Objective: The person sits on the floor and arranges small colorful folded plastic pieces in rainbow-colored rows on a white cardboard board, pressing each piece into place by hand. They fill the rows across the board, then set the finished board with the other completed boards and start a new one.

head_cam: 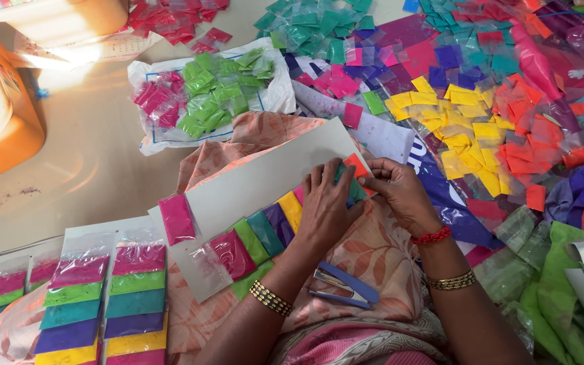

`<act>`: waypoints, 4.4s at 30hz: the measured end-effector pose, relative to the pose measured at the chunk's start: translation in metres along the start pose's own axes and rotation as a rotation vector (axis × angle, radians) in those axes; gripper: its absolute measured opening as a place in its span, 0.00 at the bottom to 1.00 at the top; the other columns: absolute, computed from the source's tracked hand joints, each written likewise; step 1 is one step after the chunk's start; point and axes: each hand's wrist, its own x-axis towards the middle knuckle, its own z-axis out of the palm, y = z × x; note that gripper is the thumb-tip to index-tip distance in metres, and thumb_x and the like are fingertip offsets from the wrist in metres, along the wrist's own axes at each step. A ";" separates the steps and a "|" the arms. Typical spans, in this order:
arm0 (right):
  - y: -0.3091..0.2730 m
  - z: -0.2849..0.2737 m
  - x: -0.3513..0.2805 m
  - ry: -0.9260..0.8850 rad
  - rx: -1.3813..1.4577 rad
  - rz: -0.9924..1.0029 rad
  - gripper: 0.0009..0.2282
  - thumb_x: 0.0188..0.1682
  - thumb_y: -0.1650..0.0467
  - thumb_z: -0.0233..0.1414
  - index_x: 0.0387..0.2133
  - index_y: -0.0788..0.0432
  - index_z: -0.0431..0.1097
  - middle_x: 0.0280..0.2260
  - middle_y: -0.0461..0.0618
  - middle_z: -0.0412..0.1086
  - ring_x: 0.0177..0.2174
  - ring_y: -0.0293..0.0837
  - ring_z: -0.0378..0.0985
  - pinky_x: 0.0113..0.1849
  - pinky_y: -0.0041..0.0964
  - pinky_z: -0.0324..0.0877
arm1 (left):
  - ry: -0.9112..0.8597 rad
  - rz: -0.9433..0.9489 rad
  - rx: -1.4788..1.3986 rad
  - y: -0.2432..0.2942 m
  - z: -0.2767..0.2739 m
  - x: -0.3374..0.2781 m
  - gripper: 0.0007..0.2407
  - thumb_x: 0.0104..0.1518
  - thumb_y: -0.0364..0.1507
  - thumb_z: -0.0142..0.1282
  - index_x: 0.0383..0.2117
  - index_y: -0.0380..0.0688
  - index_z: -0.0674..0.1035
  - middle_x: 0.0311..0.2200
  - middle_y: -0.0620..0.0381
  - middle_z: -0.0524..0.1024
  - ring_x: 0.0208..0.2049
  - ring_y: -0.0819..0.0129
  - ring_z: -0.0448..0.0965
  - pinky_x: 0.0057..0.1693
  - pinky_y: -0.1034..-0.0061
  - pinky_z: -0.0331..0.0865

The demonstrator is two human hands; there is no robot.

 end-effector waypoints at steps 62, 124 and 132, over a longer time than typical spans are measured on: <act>-0.014 0.004 0.000 -0.015 -0.016 -0.064 0.14 0.43 0.78 0.62 0.43 0.67 0.73 0.38 0.51 0.77 0.36 0.37 0.80 0.40 0.31 0.76 | 0.145 0.196 0.559 0.003 -0.003 -0.052 0.11 0.55 0.29 0.53 0.41 0.37 0.81 0.42 0.52 0.74 0.53 0.57 0.71 0.61 0.34 0.55; -0.053 -0.011 -0.087 -0.139 0.048 0.478 0.08 0.46 0.68 0.58 0.35 0.60 0.73 0.27 0.46 0.74 0.23 0.45 0.82 0.20 0.39 0.73 | 0.204 0.253 0.254 -0.012 -0.014 -0.052 0.07 0.53 0.32 0.58 0.28 0.41 0.81 0.33 0.57 0.72 0.45 0.59 0.72 0.60 0.40 0.60; -0.060 0.012 -0.081 -0.188 -0.076 0.453 0.10 0.48 0.67 0.57 0.37 0.62 0.73 0.26 0.51 0.75 0.21 0.43 0.79 0.16 0.36 0.71 | 0.232 0.241 0.218 -0.013 -0.015 -0.053 0.07 0.54 0.33 0.59 0.26 0.42 0.81 0.32 0.57 0.72 0.45 0.60 0.72 0.61 0.41 0.58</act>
